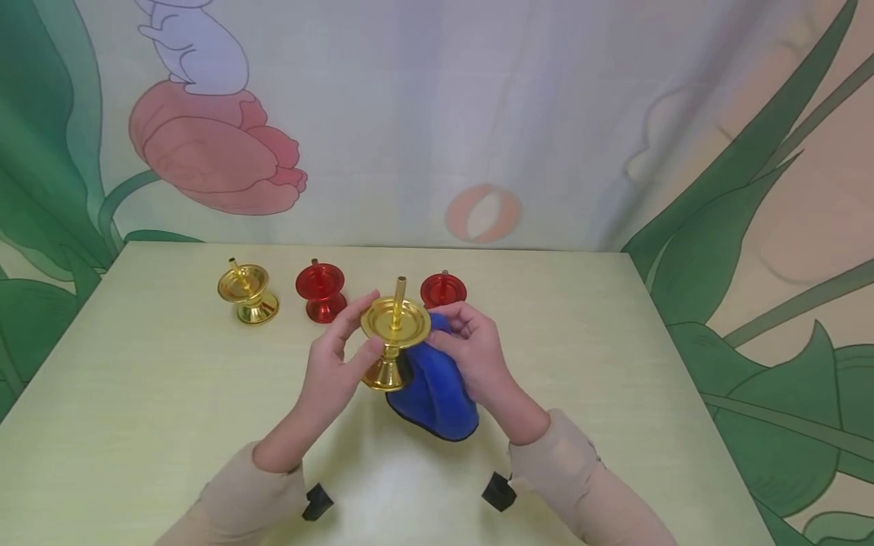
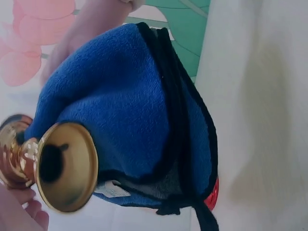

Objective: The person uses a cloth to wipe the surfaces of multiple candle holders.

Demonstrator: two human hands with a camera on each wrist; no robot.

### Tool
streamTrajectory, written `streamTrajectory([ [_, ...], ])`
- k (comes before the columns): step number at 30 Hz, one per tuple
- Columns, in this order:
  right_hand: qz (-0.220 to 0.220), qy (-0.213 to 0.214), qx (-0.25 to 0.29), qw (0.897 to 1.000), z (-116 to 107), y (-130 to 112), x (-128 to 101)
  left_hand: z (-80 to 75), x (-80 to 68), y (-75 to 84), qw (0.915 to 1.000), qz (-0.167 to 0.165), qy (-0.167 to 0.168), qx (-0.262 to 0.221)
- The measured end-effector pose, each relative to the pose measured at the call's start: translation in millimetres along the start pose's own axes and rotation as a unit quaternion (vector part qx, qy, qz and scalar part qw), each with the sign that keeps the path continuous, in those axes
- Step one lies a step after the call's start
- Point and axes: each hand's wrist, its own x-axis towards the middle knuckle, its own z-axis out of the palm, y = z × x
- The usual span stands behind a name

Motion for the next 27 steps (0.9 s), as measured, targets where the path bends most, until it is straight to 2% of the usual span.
streamTrajectory([
  [3, -0.008, 0.0, -0.004, 1.0, 2, 0, 0, 1.9, 0.1, 1.1, 0.9999, -0.009, 0.003, 0.007],
  [5, -0.009, -0.005, -0.004, 1.0, 2, 1, 0, 0.8, 2.3, -1.0, 0.9996, -0.009, -0.017, -0.021],
  [7, -0.009, -0.014, -0.002, 1.0, 0, 2, -1, -2.5, 4.9, -4.7, 0.9957, -0.006, -0.061, -0.07],
  [9, -0.007, -0.031, 0.006, 0.999, -3, 4, -1, -6.8, 7.8, -9.1, 0.987, -0.006, -0.115, -0.112],
  [11, -0.008, -0.048, 0.01, 0.999, -5, 5, -1, -10.8, 9.9, -12.9, 0.9784, -0.011, -0.158, -0.132],
  [12, -0.009, -0.053, 0.01, 0.998, -6, 5, -1, -12.3, 10.6, -13.9, 0.9767, -0.012, -0.169, -0.132],
  [14, -0.008, -0.054, 0.009, 0.998, -7, 6, -1, -13.9, 11.0, -14.1, 0.9808, -0.011, -0.16, -0.111],
  [18, -0.003, -0.021, -0.01, 1.0, -7, 5, 1, -10.3, 7.8, -12.4, 0.9962, 0.005, -0.074, -0.046],
  [20, 0.003, -0.002, -0.02, 1.0, -6, 5, 1, -5.9, 4.5, -11.1, 0.9989, 0.022, -0.041, -0.001],
  [22, 0.007, 0.015, -0.029, 0.999, -5, 5, 1, -1.0, 1.5, -10.3, 0.9984, 0.035, -0.028, 0.034],
  [24, 0.005, 0.026, -0.041, 0.999, -4, 5, 2, 3.3, -0.8, -8.5, 0.9973, 0.033, -0.027, 0.06],
  [27, -0.005, 0.024, -0.055, 0.998, -2, 5, 1, 7.7, -1.6, -4.8, 0.9975, 0.003, -0.02, 0.068],
])
